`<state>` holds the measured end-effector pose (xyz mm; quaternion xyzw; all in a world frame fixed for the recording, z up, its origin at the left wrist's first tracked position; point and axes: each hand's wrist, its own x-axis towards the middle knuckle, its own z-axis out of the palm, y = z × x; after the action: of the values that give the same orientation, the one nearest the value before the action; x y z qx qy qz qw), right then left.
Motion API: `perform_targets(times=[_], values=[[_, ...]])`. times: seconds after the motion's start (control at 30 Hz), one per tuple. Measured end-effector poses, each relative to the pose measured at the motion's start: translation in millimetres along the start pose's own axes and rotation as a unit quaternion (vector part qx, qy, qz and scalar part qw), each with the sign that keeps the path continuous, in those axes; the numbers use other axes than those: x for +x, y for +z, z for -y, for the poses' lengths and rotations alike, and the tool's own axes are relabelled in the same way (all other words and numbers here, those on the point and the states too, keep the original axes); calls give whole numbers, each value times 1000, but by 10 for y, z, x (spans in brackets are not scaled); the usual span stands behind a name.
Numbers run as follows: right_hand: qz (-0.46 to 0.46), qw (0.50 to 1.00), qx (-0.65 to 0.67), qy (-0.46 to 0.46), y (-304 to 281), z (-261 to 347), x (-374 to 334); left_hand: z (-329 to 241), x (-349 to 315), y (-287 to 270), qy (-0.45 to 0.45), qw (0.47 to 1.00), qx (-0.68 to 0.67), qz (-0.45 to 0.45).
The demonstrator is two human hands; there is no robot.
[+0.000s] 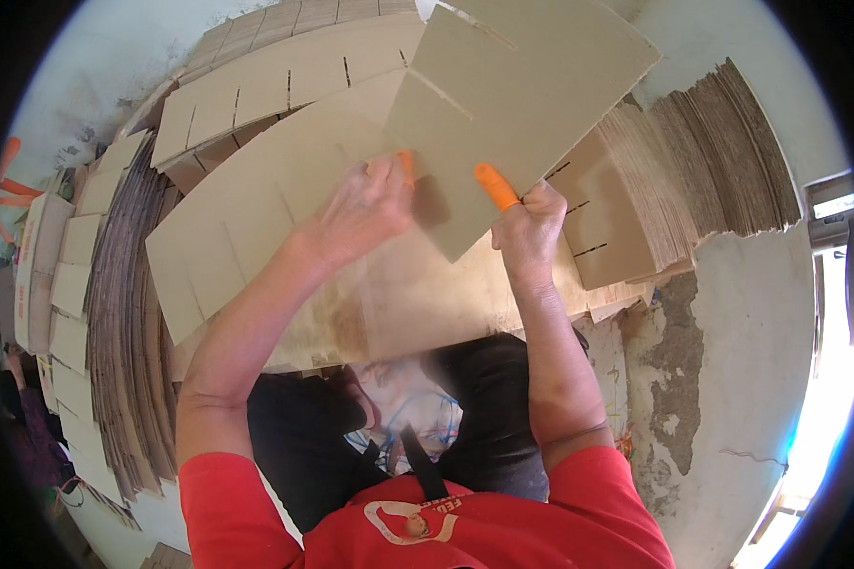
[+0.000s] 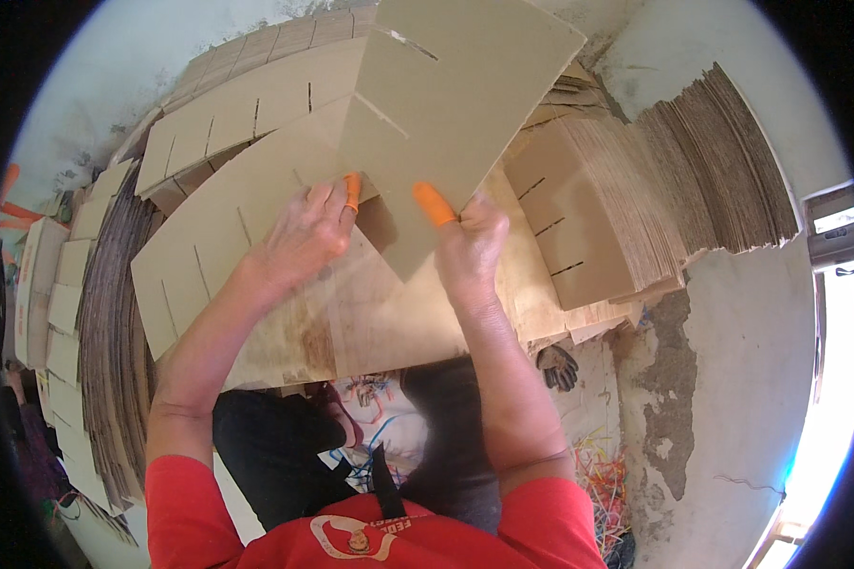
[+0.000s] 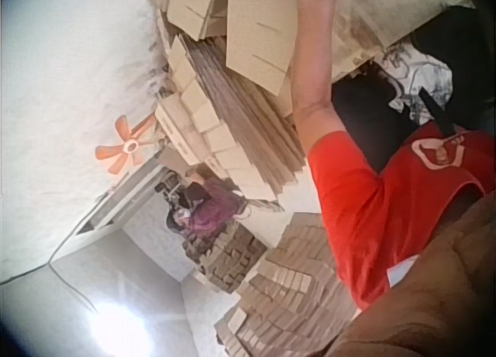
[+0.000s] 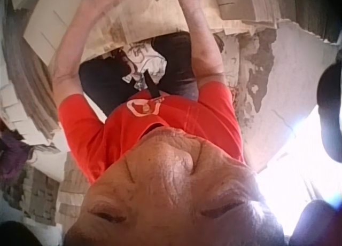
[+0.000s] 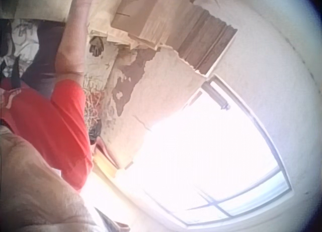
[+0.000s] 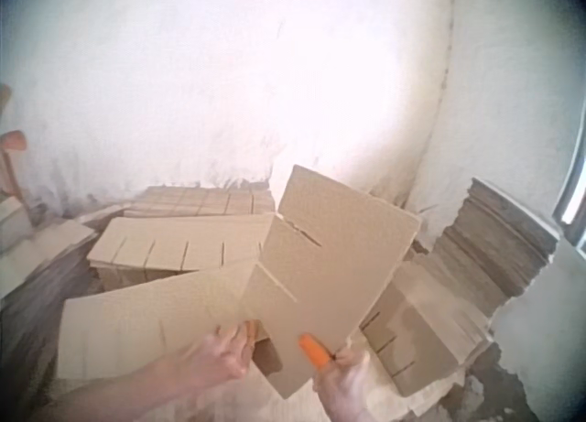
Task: The person sits on the floor and folds flat cardboard sheets into box shapes by hand, then stacks the assembled boxes. The person repeats this process for multiple units.
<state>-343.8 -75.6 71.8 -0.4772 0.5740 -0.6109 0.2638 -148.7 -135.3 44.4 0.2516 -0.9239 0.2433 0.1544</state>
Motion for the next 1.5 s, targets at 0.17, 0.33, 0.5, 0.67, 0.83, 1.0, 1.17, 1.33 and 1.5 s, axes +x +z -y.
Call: perform_targets(times=[0.17, 0.33, 0.5, 0.67, 0.83, 1.0, 1.17, 1.33, 1.5], values=[[-5, 999, 13, 43, -22, 28, 20, 22, 45, 57, 3, 992, -20, -121], [-7, 1000, -18, 23, -34, -11, 4, 1, -46, -7, 9, 998, 6, -57], [-33, 999, 0, -24, 62, -391, 32, -408, -67, -227, 69, 997, -45, -3], [-39, 997, -73, -1, 83, -501, 94, -206, 175, -186, -118, 930, -325, -124], [-7, 993, -116, 19, 175, -433, 8, 704, 454, 691, -240, 962, -32, -124], [6, 987, -159, 36, 126, -499, 31, 1061, 525, 1046, -180, 983, 30, -10], [10, 990, -128, 65, 137, -460, 27, 1102, 607, 828, -209, 972, -90, -55], [-7, 993, -94, 76, 151, -370, 12, 1245, 604, 685, -379, 892, -244, 38], [-13, 990, -62, 124, 151, -254, 14, 1155, 518, 598, -173, 977, -111, -55]])
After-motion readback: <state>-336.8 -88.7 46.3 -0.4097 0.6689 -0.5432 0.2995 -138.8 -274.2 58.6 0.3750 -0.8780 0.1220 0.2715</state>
